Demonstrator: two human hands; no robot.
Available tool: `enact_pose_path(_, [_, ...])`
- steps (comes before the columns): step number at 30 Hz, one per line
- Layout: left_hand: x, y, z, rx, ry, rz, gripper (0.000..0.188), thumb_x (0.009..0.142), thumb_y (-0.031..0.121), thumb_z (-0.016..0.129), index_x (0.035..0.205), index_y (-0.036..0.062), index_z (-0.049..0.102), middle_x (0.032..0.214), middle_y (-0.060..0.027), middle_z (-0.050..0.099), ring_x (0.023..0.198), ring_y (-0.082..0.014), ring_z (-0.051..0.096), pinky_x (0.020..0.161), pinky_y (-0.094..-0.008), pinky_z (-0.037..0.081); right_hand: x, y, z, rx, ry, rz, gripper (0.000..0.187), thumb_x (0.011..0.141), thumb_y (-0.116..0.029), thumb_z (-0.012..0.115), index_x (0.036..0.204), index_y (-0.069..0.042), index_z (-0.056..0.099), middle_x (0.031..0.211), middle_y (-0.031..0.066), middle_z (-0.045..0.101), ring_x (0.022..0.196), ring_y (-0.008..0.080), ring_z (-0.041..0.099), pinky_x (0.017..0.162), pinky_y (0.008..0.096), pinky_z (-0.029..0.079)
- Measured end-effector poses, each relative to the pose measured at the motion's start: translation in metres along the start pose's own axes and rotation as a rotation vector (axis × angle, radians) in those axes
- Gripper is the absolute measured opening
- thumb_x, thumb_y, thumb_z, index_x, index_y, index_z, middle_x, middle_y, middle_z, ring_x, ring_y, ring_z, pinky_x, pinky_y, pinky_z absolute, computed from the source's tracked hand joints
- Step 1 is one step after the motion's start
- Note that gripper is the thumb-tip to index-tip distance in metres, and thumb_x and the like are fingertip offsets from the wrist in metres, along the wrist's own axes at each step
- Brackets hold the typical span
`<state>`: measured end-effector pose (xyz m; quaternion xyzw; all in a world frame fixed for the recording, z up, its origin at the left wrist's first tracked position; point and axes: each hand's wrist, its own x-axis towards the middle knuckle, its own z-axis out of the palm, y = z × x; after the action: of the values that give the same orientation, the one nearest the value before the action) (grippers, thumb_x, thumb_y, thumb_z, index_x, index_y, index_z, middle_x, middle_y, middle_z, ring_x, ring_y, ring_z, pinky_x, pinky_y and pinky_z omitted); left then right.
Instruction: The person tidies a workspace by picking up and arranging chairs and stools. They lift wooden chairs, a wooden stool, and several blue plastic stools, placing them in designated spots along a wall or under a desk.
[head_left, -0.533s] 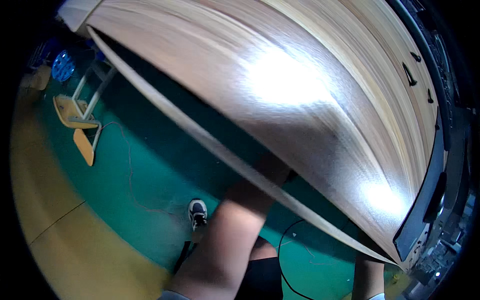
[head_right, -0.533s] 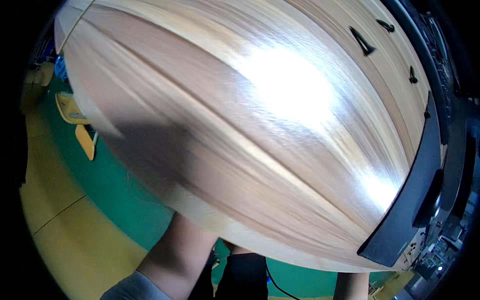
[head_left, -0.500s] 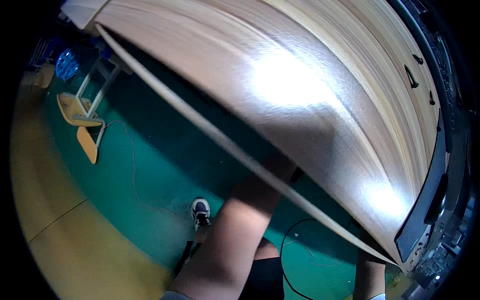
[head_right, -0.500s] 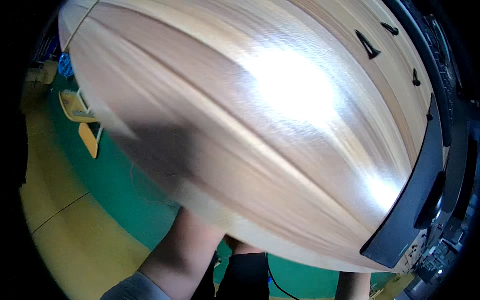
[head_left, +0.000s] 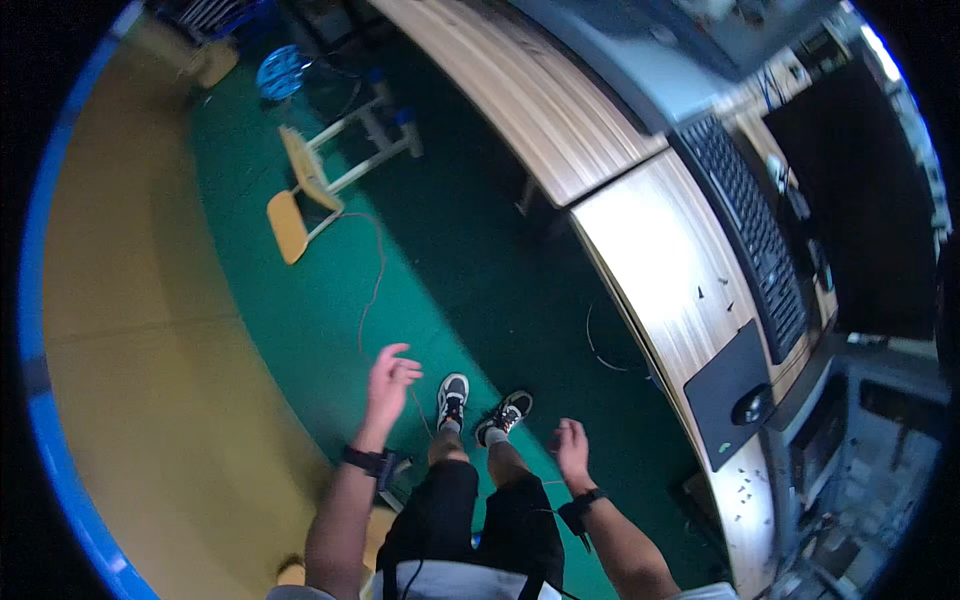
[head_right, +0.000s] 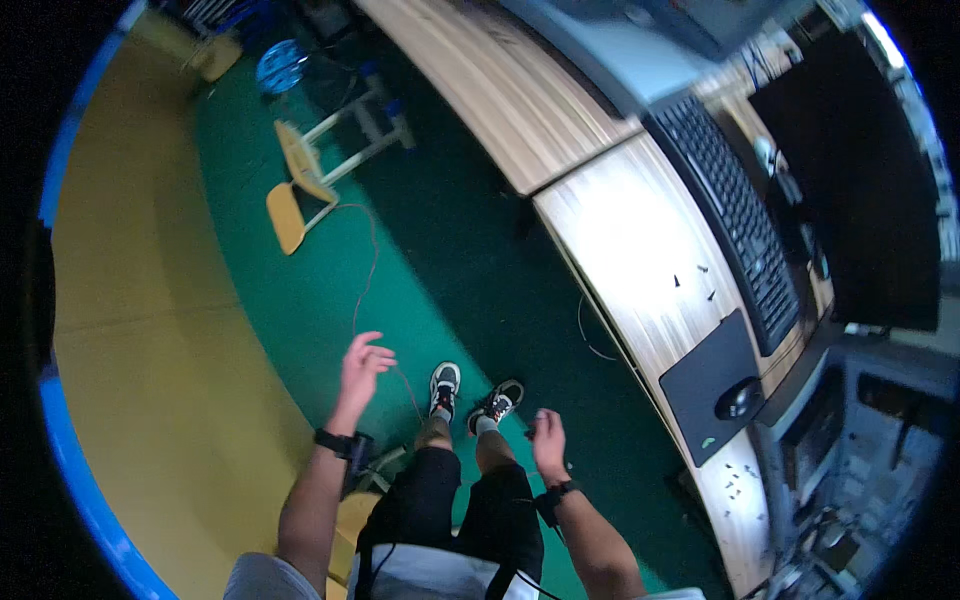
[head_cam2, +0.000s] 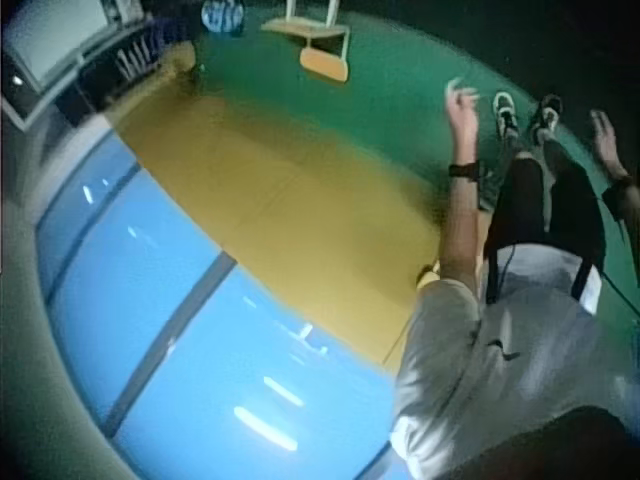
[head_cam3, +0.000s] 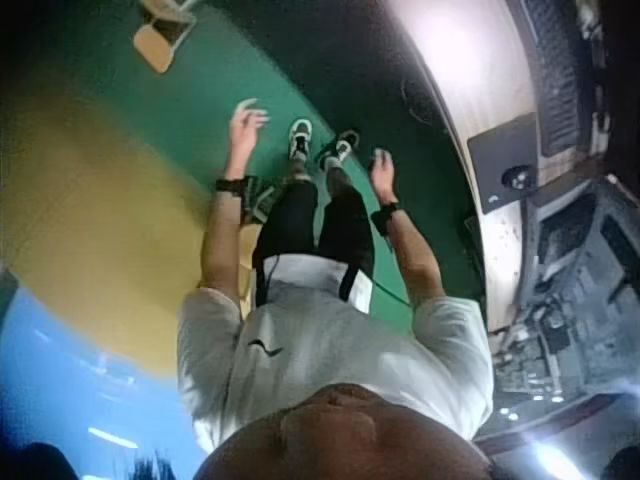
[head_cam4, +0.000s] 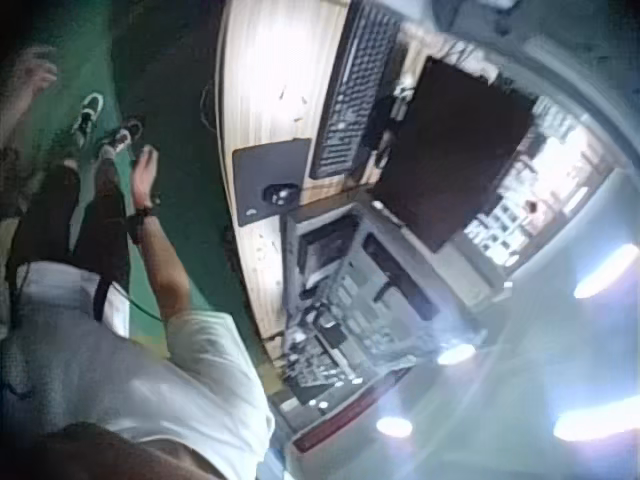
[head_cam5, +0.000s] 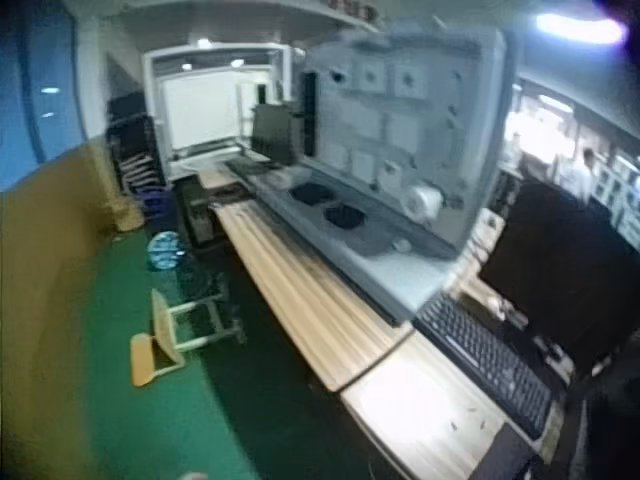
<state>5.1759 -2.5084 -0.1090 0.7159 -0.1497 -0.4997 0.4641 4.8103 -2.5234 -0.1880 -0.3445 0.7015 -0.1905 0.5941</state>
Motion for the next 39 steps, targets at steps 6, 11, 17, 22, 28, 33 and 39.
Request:
enact_pose_path(6, [-0.102, 0.084, -0.178, 0.035, 0.416, 0.167, 0.032, 0.096, 0.005, 0.043, 0.128, 0.0025, 0.048, 0.092, -0.0069, 0.064, 0.081, -0.0133, 0.062, 0.072, -0.0259, 0.048, -0.066, -0.136, 0.081, -0.634, -0.554, -0.285, 0.032, 0.099, -0.029, 0.050, 0.112, 0.000, 0.057, 0.082, 0.0072, 0.061, 0.073, 0.0140, 0.059, 0.067, 0.0300, 0.050])
enact_pose_path(11, [-0.150, 0.086, -0.251, -0.004, 0.657, 0.231, 0.031, 0.098, 0.005, 0.044, 0.128, 0.0020, 0.049, 0.095, -0.0090, 0.064, 0.089, -0.0171, 0.062, 0.083, -0.0298, 0.049, -0.028, -0.230, 0.139, -1.030, -0.464, -0.262, 0.032, 0.097, -0.025, 0.049, 0.115, -0.001, 0.059, 0.105, 0.0180, 0.067, 0.099, 0.0305, 0.064, 0.085, 0.0380, 0.052])
enact_pose_path(17, [-0.175, 0.090, -0.295, 0.199, 0.797, 0.125, 0.030, 0.094, 0.010, 0.053, 0.124, 0.0059, 0.054, 0.089, -0.0160, 0.065, 0.079, -0.0302, 0.065, 0.072, -0.0376, 0.051, -0.025, -0.309, 0.251, -0.883, -0.456, -0.376, 0.029, 0.094, -0.027, 0.054, 0.100, 0.001, 0.061, 0.077, 0.0104, 0.064, 0.066, 0.0190, 0.064, 0.061, 0.0337, 0.053])
enact_pose_path(22, [-0.154, 0.076, -0.335, 0.149, 0.808, 0.053, 0.029, 0.093, 0.009, 0.053, 0.122, 0.0035, 0.054, 0.085, -0.0159, 0.064, 0.074, -0.0313, 0.063, 0.069, -0.0386, 0.050, -0.050, -0.333, 0.363, -1.099, -0.665, -0.562, 0.027, 0.095, -0.024, 0.052, 0.100, 0.001, 0.062, 0.077, 0.0093, 0.065, 0.066, 0.0179, 0.064, 0.061, 0.0307, 0.051])
enact_pose_path(28, [-0.103, 0.087, -0.412, 0.126, 0.919, 0.086, 0.030, 0.092, 0.007, 0.054, 0.122, 0.0028, 0.054, 0.083, -0.0172, 0.062, 0.074, -0.0307, 0.061, 0.068, -0.0393, 0.049, -0.034, -0.355, 0.511, -1.065, -0.841, -0.701, 0.024, 0.094, -0.022, 0.053, 0.098, 0.000, 0.062, 0.075, 0.0107, 0.064, 0.065, 0.0179, 0.063, 0.061, 0.0318, 0.051])
enact_pose_path(33, [-0.048, 0.104, -0.492, 0.212, 0.969, -0.003, 0.030, 0.093, 0.007, 0.054, 0.122, 0.0023, 0.053, 0.084, -0.0167, 0.062, 0.076, -0.0302, 0.061, 0.070, -0.0389, 0.049, 0.028, -0.366, 0.616, -1.165, -0.888, -0.548, 0.023, 0.094, -0.021, 0.053, 0.093, 0.001, 0.061, 0.076, 0.0091, 0.064, 0.066, 0.0180, 0.062, 0.059, 0.0321, 0.051])
enact_pose_path(39, [-0.001, 0.118, -0.586, 0.225, 1.065, -0.023, 0.029, 0.092, 0.010, 0.057, 0.120, 0.0038, 0.054, 0.084, -0.0150, 0.062, 0.076, -0.0276, 0.061, 0.070, -0.0379, 0.049, 0.046, -0.394, 0.714, -1.234, -0.849, -0.409, 0.029, 0.095, -0.026, 0.050, 0.095, 0.000, 0.061, 0.077, 0.0094, 0.065, 0.066, 0.0193, 0.065, 0.059, 0.0316, 0.052])
